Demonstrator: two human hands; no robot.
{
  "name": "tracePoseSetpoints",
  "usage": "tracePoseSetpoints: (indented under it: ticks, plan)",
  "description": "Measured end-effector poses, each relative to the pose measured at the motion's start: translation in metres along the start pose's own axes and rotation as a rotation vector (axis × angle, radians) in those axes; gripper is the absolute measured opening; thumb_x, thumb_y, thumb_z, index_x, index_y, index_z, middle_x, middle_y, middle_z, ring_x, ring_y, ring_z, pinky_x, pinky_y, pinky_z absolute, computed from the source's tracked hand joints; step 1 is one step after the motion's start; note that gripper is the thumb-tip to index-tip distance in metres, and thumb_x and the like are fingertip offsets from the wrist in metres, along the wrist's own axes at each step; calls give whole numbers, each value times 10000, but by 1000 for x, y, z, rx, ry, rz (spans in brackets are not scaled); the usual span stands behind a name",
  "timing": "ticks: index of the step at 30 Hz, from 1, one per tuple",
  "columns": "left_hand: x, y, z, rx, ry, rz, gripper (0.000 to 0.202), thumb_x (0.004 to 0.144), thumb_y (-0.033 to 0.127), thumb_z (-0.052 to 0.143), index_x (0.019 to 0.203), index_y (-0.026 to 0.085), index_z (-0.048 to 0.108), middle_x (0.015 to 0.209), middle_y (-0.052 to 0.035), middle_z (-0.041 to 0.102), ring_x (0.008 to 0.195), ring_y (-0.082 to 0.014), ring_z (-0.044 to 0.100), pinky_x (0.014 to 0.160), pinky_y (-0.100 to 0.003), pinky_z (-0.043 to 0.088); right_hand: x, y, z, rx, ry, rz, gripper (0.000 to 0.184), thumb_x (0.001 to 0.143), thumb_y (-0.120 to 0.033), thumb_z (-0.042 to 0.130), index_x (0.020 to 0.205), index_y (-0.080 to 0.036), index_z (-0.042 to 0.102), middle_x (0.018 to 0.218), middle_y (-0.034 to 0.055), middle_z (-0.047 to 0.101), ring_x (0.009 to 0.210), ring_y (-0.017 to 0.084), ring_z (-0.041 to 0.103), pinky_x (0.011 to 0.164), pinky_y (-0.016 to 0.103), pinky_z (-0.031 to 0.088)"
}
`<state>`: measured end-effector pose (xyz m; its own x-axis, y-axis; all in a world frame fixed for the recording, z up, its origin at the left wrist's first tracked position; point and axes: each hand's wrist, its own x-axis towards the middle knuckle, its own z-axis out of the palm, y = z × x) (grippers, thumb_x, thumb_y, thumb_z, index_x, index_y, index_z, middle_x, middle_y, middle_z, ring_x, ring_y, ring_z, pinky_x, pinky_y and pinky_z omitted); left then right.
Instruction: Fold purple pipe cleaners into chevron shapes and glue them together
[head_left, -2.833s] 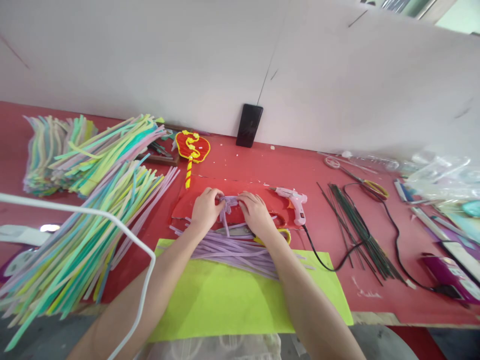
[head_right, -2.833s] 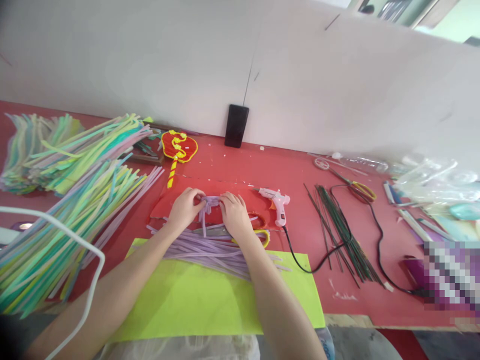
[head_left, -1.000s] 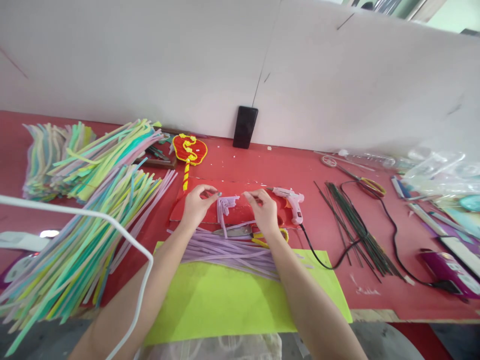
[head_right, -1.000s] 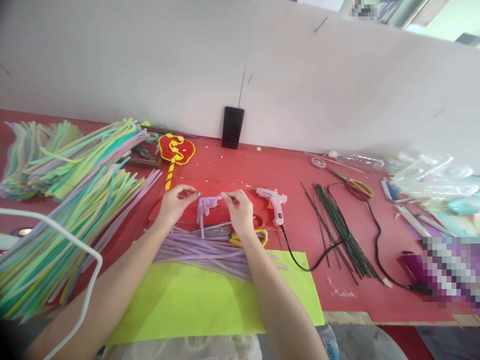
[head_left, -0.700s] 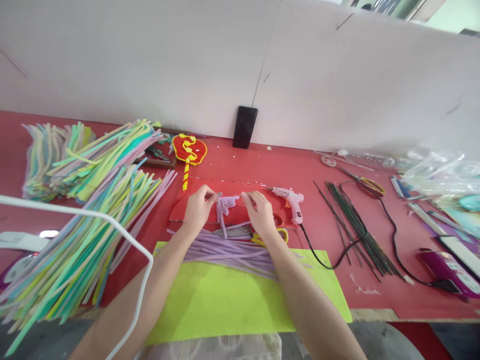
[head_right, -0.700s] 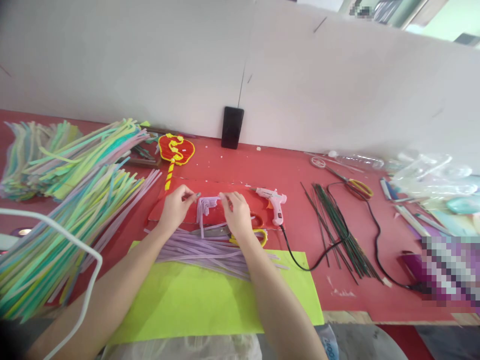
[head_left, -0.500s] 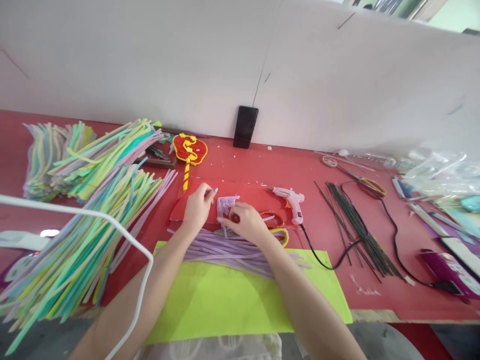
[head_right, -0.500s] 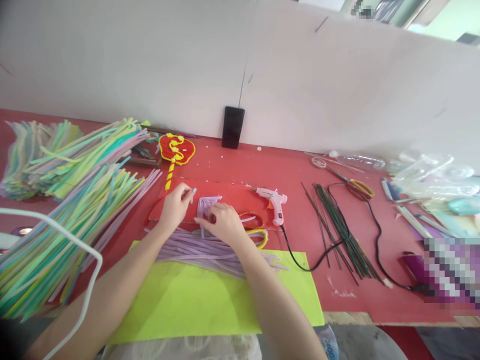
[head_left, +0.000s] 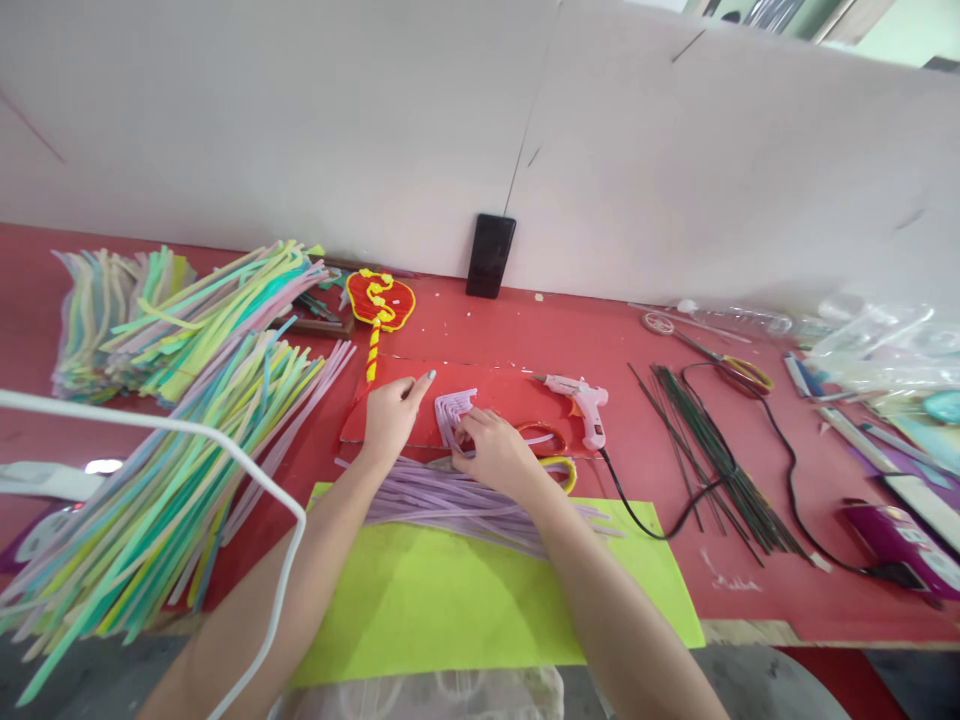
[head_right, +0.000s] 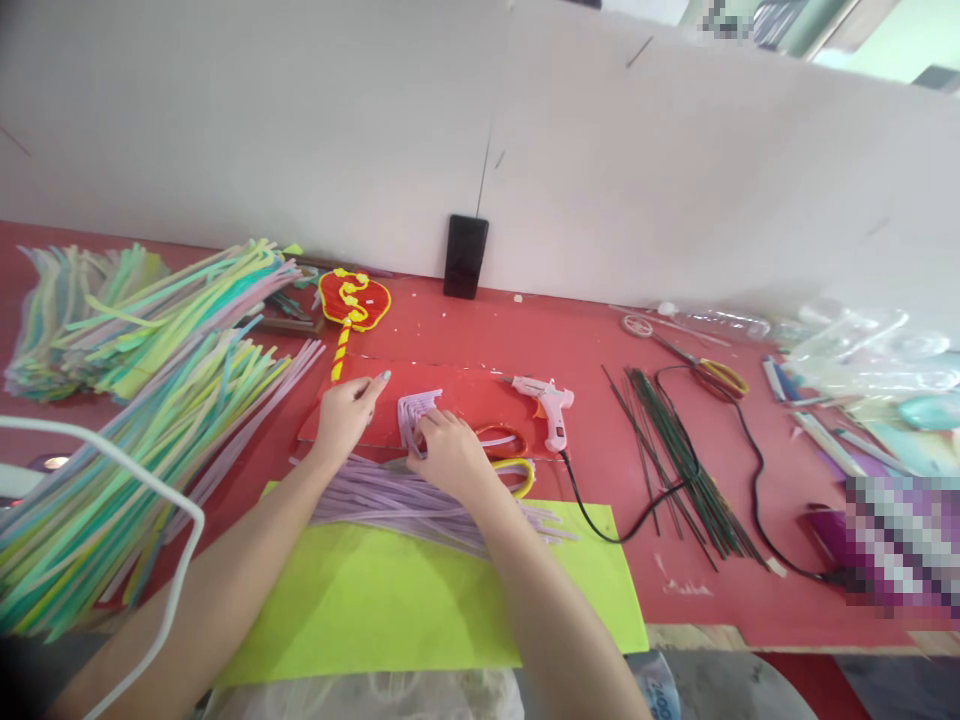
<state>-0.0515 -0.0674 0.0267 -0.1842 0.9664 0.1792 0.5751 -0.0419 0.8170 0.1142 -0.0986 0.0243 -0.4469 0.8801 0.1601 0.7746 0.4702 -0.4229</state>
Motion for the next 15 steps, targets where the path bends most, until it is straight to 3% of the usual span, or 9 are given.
tracePoseSetpoints:
  ticks: [5,8,10,15]
  plan:
    - [2,-5,2,-18,44,-63,544,842,525,448,428,195,323,372,40,313,426,-91,346,486,-261,257,-1,3,-1,203,80,152,68,796,-195,541,769,-194,603,830,36,644,737,154,587,701,271,444]
    - [7,-12,6,-165,71,-52,372,778,420,560,524,195,407,442,53,413,472,-94,432,524,-227,337,1,13,-3,456,214,262,119,820,-294,537,795,-206,613,769,15,669,704,150,614,693,265,462]
    - [11,-16,10,-378,68,-138,221,711,355,627,663,198,479,542,53,517,516,-108,518,560,-226,413,3,19,-5,572,318,314,162,817,-345,540,800,-203,615,718,9,669,694,157,627,701,270,473]
    - [13,-13,13,-882,-194,-464,308,815,447,533,869,144,553,764,-85,686,690,-194,667,654,-330,533,5,25,-11,614,402,265,198,811,-376,549,797,-201,640,744,17,685,713,162,637,741,282,482]
